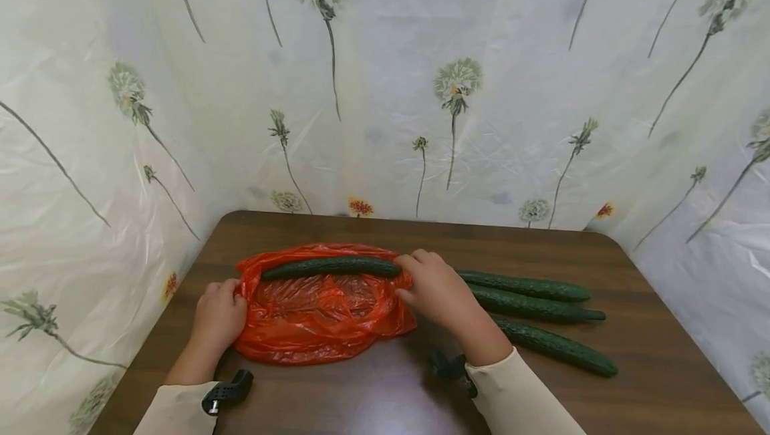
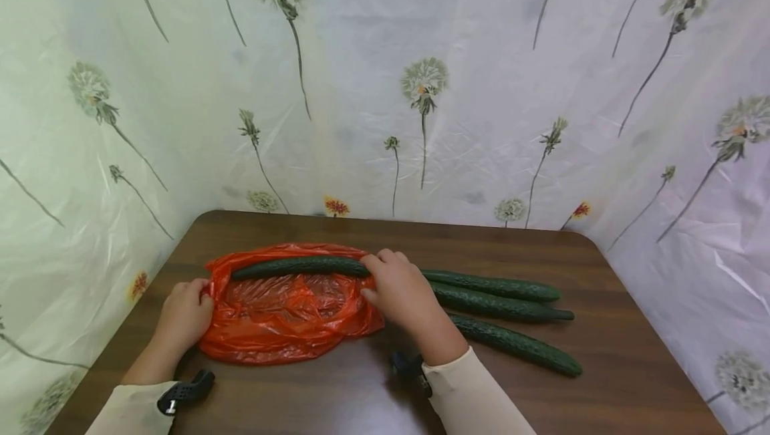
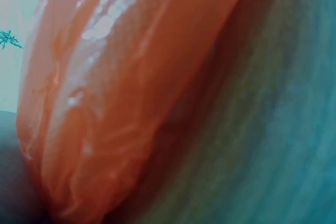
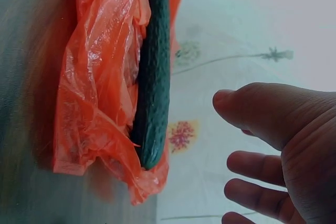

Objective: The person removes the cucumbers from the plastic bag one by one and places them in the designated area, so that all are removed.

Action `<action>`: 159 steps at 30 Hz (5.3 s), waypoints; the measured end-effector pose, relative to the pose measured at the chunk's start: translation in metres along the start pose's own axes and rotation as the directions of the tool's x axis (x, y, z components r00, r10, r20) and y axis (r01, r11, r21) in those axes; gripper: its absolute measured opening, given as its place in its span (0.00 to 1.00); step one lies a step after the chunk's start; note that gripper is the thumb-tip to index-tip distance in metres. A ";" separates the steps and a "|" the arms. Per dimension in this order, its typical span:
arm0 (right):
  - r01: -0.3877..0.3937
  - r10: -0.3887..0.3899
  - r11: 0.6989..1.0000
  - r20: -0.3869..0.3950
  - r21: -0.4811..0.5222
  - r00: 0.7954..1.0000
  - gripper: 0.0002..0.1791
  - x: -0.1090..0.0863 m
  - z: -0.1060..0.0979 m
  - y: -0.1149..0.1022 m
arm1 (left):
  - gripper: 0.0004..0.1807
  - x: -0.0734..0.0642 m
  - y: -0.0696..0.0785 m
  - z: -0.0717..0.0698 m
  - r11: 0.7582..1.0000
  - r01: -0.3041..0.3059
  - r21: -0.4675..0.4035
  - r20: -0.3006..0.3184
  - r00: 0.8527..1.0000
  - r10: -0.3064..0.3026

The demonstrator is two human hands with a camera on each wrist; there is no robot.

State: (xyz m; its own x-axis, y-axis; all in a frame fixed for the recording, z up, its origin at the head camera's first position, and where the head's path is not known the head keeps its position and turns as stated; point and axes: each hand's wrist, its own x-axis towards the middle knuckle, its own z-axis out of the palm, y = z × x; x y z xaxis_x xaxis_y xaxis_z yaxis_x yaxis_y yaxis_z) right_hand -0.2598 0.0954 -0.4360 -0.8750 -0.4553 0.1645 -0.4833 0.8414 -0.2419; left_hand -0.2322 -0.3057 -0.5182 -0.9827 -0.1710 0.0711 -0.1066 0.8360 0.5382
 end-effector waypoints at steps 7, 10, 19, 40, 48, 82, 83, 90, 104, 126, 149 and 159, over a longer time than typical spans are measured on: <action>-0.011 0.011 1.000 0.004 0.005 1.000 0.29 0.008 0.003 -0.002 | 0.24 0.000 0.001 0.000 1.000 0.005 -0.002 0.004 1.000 -0.005; 0.001 -0.001 1.000 0.009 0.012 1.000 0.29 0.012 0.003 -0.005 | 0.24 0.000 0.001 0.000 1.000 -0.001 -0.002 -0.004 1.000 0.001; -0.010 0.007 0.999 0.068 0.034 0.998 0.31 0.024 0.007 -0.015 | 0.24 -0.001 0.002 -0.001 1.000 0.008 -0.008 0.002 1.000 -0.008; 0.006 -0.003 1.000 0.087 -0.028 0.996 0.29 0.049 0.038 -0.018 | 0.24 -0.001 0.000 0.001 1.000 0.008 -0.007 -0.004 1.000 -0.009; 0.031 -0.029 0.999 0.085 -0.024 0.996 0.28 0.053 0.044 -0.022 | 0.24 0.000 0.001 -0.001 1.000 0.010 -0.007 0.001 1.000 -0.010; 0.115 -0.101 0.989 0.136 -0.097 0.985 0.33 0.092 0.043 -0.050 | 0.24 0.001 0.001 -0.002 1.000 0.022 -0.014 0.014 1.000 -0.022; 0.117 -0.102 0.988 0.142 -0.099 0.985 0.33 0.093 0.043 -0.051 | 0.24 0.002 0.001 -0.002 1.000 0.023 -0.015 0.013 1.000 -0.023; 0.117 -0.097 0.987 0.176 -0.107 0.980 0.35 0.100 0.048 -0.050 | 0.24 0.003 0.000 -0.002 1.000 0.020 -0.018 0.001 1.000 -0.020; 0.093 -0.076 0.994 0.247 -0.058 0.966 0.36 0.103 0.063 -0.049 | 0.24 -0.004 -0.002 0.006 0.999 0.028 -0.025 0.014 1.000 -0.028; 0.137 -0.091 0.981 0.298 -0.137 0.950 0.27 0.124 0.076 -0.057 | 0.24 0.004 -0.001 0.000 1.000 0.015 -0.024 -0.004 1.000 -0.015; 0.167 -0.101 0.952 0.251 -0.257 0.963 0.26 0.122 0.079 -0.060 | 0.24 0.008 0.001 0.000 1.000 0.015 -0.026 0.002 1.000 -0.015; 0.182 -0.118 0.939 0.222 -0.292 0.968 0.22 0.118 0.070 -0.063 | 0.24 0.008 0.002 -0.002 1.000 0.011 -0.026 -0.005 1.000 -0.012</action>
State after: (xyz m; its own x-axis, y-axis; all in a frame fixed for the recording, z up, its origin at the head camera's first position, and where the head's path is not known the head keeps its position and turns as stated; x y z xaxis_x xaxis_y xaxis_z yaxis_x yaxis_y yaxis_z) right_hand -0.3349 -0.0314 -0.4679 -0.7958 -0.6050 -0.0247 -0.6048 0.7922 0.0820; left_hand -0.2398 -0.3066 -0.5154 -0.9807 -0.1830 0.0687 -0.1137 0.8201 0.5609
